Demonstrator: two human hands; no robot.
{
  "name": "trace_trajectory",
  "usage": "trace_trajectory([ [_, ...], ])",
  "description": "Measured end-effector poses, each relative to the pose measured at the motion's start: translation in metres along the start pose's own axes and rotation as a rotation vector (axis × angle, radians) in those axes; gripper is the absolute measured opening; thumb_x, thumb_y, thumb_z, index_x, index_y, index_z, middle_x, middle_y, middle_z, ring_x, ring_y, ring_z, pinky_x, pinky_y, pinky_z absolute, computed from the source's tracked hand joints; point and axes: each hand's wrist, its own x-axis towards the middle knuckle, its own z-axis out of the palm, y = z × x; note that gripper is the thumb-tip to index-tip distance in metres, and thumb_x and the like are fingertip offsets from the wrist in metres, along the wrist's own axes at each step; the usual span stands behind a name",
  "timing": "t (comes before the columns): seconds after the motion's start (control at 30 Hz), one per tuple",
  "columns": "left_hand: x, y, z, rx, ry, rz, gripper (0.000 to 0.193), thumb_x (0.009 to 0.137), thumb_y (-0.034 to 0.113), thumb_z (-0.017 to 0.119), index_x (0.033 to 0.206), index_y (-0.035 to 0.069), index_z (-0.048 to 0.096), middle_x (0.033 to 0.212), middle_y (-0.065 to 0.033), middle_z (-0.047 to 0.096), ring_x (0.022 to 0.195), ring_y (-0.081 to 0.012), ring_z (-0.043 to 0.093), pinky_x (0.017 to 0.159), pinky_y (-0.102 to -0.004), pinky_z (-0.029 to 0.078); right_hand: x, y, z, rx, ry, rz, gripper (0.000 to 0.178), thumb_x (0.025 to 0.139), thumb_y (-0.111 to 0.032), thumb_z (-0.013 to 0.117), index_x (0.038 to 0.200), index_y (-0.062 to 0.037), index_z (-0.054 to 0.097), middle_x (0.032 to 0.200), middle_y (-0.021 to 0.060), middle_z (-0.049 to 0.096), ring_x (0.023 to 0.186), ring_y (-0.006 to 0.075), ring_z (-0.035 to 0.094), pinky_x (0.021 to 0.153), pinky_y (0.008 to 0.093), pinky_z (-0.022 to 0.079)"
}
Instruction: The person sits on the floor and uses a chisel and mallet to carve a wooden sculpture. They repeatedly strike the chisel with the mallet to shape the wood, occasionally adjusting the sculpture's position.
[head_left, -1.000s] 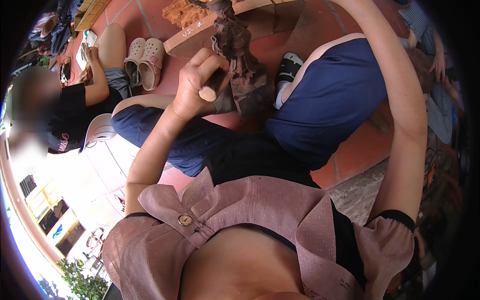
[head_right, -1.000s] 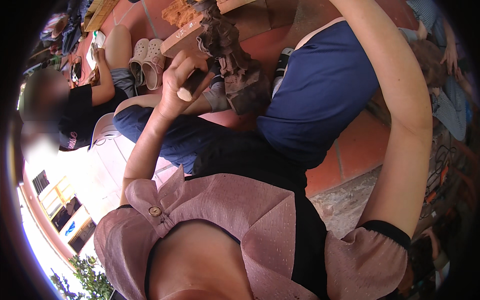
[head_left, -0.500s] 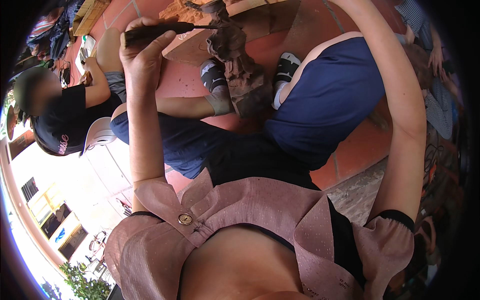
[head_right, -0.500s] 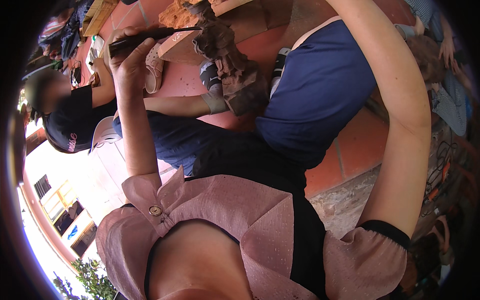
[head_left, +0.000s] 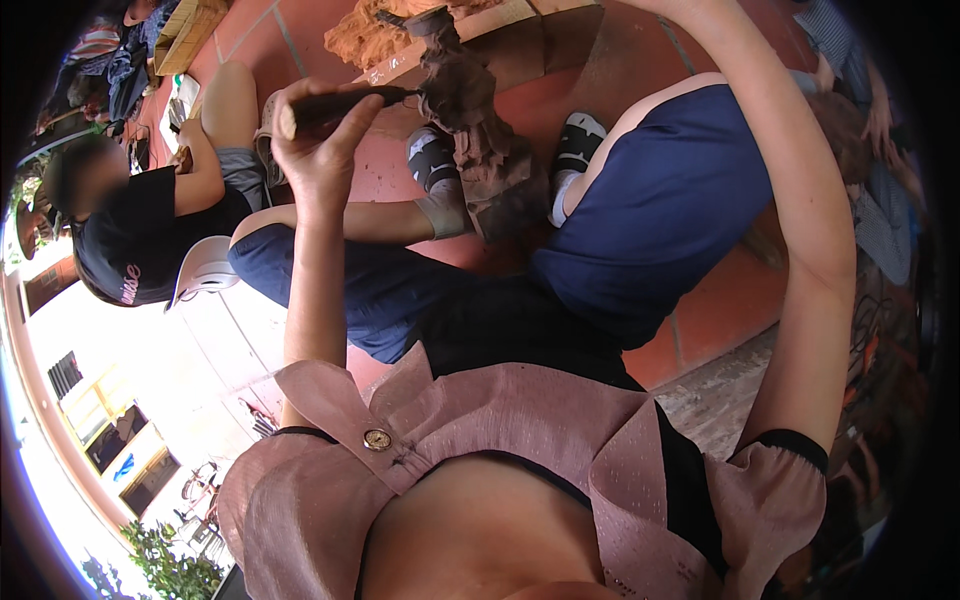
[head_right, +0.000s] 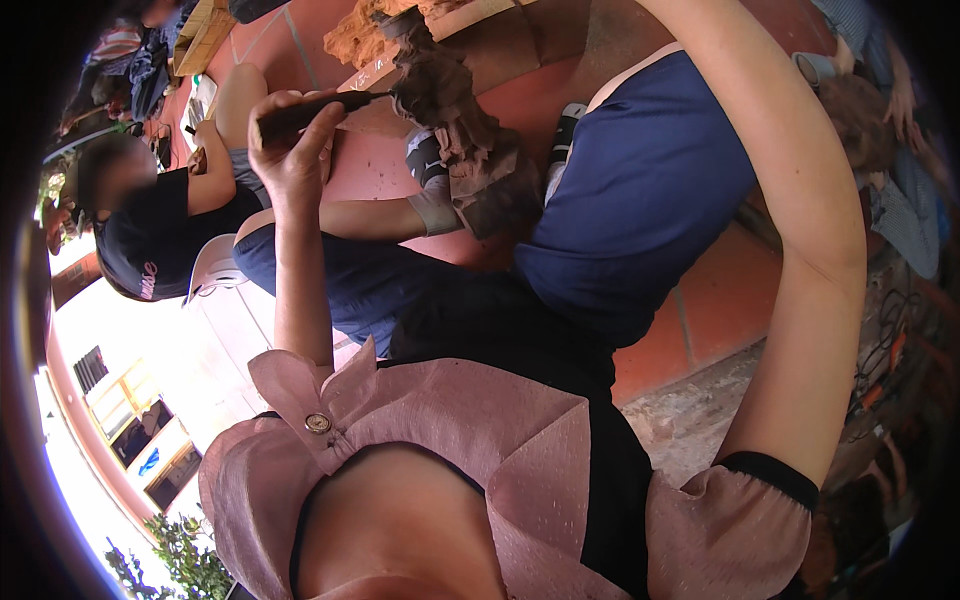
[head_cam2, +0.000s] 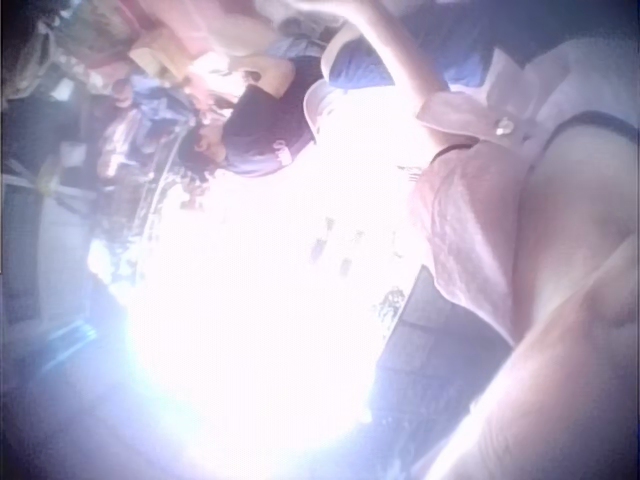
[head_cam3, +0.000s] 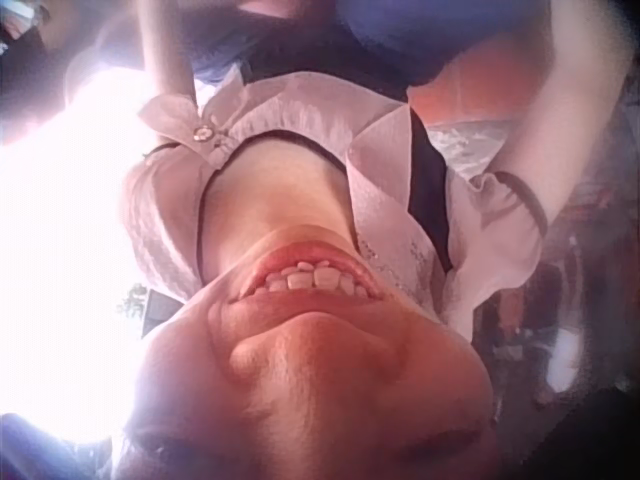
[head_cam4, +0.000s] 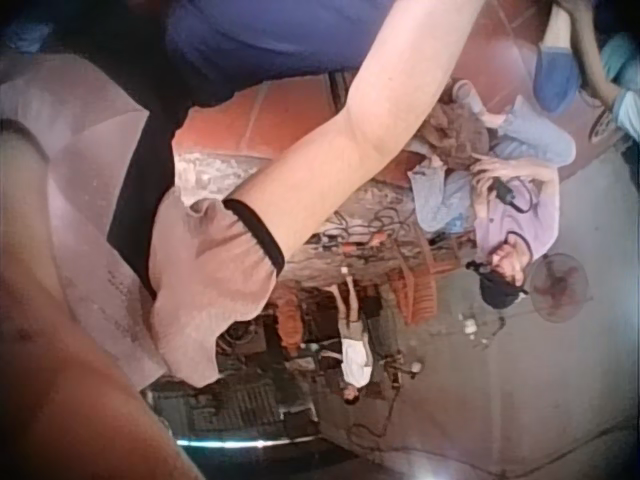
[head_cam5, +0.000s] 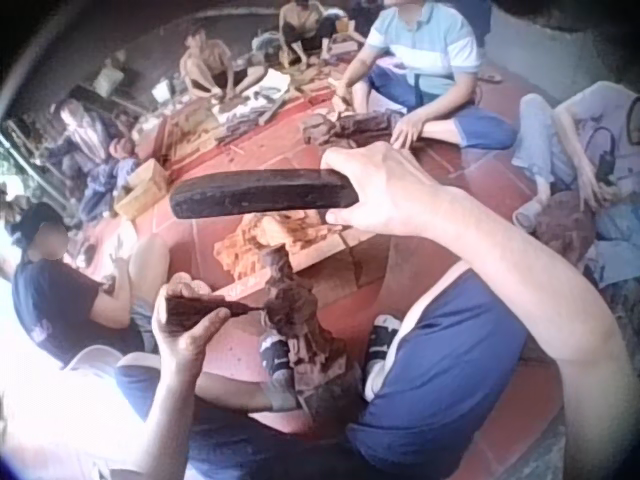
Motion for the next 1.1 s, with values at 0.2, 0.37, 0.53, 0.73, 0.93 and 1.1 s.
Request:
trace_trajectory([
  [0.2,-0.001,0.021,0.018,0.370,-0.075,-0.037,0.040,0.073,-0.007,0.081,0.101,0.004,0.055,0.093,-0.0077,0.068,0.085,-0.0139,0.067,0.075,-0.0246,0.055,0.003,0.000,0.003,0.011,0.042,-0.019,0.034,0.070,-0.020,0.078,0.092,-0.0028,0.058,0.080,0.0186,0.065,0.080,0.0377,0.066,0.072,0.0446,0.051],
  [0.37,0.025,0.032,0.002,0.023,0.127,0.125,0.038,0.074,-0.015,0.074,0.102,-0.001,0.054,0.096,-0.0143,0.066,0.089,-0.0236,0.069,0.080,-0.0329,0.059,0.000,-0.001,-0.001,-0.013,0.000,0.051,0.037,0.070,-0.021,0.078,0.095,-0.0029,0.058,0.083,0.0187,0.066,0.082,0.0376,0.066,0.073,0.0447,0.051],
  [0.53,0.030,0.039,0.006,-0.051,0.041,0.076,0.032,0.080,-0.014,0.069,0.105,-0.003,0.053,0.099,-0.0157,0.066,0.092,-0.0253,0.069,0.081,-0.0354,0.060,-0.005,0.002,-0.007,-0.032,-0.023,0.129,0.037,0.071,-0.021,0.078,0.096,-0.0029,0.058,0.083,0.0185,0.065,0.083,0.0375,0.066,0.074,0.0445,0.051],
  [0.73,0.009,0.012,0.020,0.036,-0.085,-0.097,0.040,0.079,-0.007,0.075,0.108,0.000,0.048,0.098,-0.0142,0.067,0.088,-0.0209,0.069,0.078,-0.0328,0.060,-0.001,0.005,-0.002,-0.013,-0.018,0.068,0.036,0.071,-0.021,0.078,0.094,-0.0031,0.058,0.081,0.0185,0.065,0.081,0.0376,0.066,0.072,0.0445,0.051],
  [0.93,0.017,0.011,0.008,-0.026,0.091,0.140,0.040,0.077,-0.011,0.075,0.105,0.003,0.048,0.095,-0.0152,0.067,0.090,-0.0229,0.069,0.078,-0.0334,0.060,-0.003,0.007,-0.003,-0.010,-0.015,0.068,0.035,0.070,-0.021,0.078,0.091,-0.0032,0.057,0.079,0.0182,0.065,0.079,0.0375,0.066,0.071,0.0446,0.050],
  [1.1,0.017,0.032,0.002,0.000,0.106,0.095,0.039,0.080,-0.013,0.070,0.108,0.001,0.048,0.098,-0.0165,0.066,0.096,-0.0274,0.068,0.079,-0.0362,0.062,0.000,0.008,0.008,0.019,0.015,0.037,0.035,0.070,-0.022,0.079,0.093,-0.0037,0.059,0.081,0.0176,0.066,0.079,0.0372,0.066,0.072,0.0447,0.051],
])
